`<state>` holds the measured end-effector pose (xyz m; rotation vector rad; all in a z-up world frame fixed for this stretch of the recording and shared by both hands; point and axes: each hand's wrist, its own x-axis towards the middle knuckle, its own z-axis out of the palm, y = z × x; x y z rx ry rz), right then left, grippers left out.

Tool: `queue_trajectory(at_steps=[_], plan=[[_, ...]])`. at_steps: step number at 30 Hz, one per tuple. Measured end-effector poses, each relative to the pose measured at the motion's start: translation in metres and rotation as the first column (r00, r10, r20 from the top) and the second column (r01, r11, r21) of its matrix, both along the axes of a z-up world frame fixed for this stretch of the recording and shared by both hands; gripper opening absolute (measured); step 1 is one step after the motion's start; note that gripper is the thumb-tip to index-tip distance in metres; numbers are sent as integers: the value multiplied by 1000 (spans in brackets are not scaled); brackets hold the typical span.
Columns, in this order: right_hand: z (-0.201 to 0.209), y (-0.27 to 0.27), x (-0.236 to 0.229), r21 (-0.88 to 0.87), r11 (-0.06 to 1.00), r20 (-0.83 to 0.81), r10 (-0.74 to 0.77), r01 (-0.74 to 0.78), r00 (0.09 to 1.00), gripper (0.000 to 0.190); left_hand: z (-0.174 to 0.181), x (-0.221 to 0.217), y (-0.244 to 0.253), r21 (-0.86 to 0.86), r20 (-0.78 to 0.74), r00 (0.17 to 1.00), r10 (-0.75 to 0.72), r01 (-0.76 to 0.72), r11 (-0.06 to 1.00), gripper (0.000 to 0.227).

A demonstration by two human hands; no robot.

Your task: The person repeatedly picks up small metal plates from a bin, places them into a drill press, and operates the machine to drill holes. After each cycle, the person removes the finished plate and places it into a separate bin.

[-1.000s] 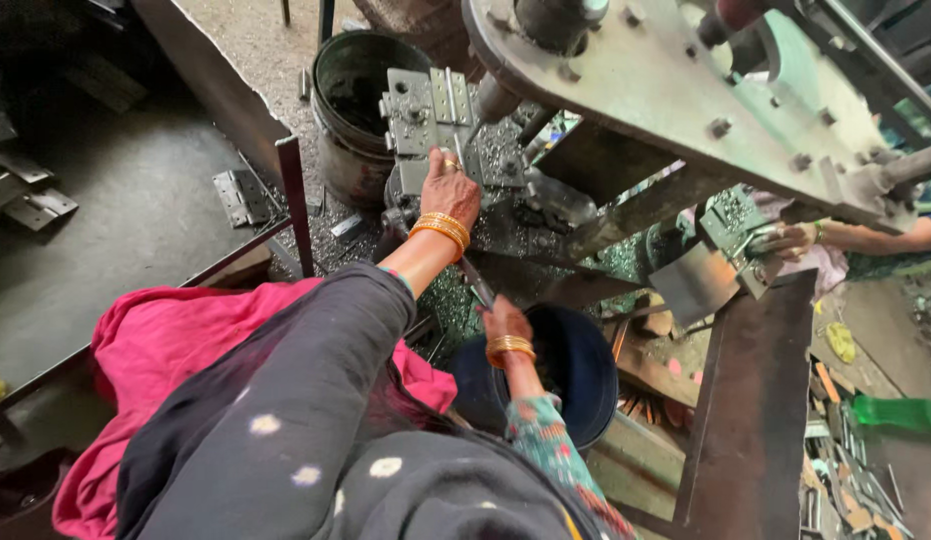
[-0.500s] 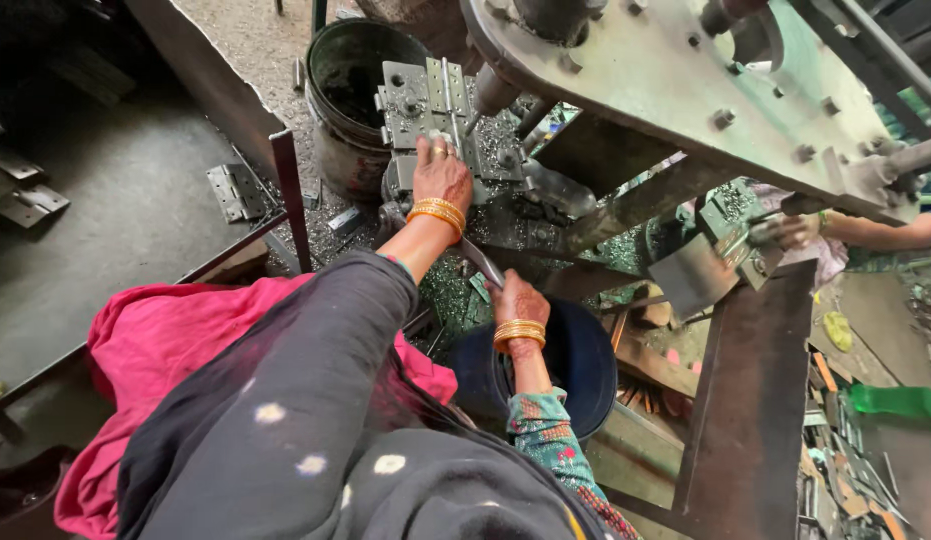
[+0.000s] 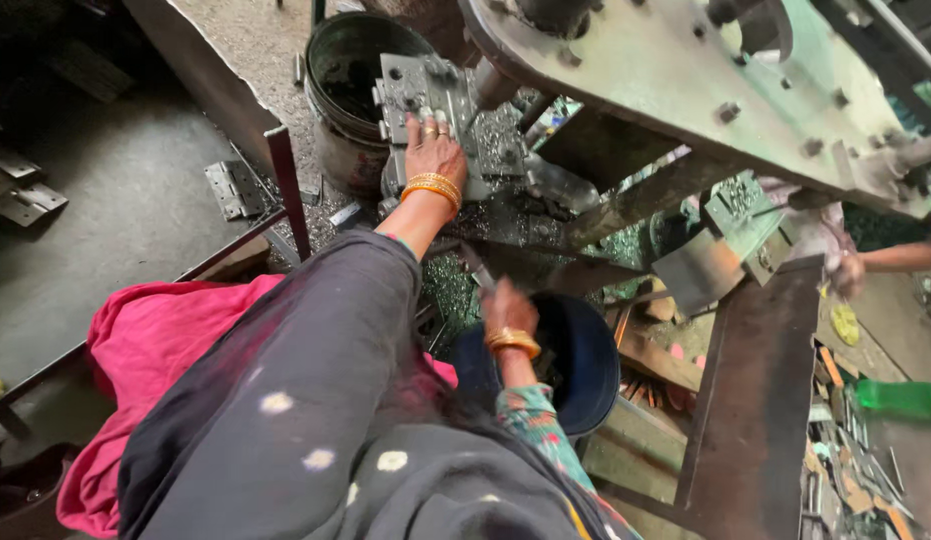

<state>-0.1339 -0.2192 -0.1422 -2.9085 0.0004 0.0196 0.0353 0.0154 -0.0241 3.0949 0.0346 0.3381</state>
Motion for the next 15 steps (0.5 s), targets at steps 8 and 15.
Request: queue_trajectory(at_steps=[8, 15], plan=[[15, 4, 14, 11, 998, -128, -54, 56, 990, 37, 0, 9, 9, -61, -220, 969, -113, 102, 993, 46], [-31, 8, 9, 34, 999, -8, -12, 12, 1000, 38, 16, 24, 10, 1, -133, 991, -15, 15, 1000, 48]])
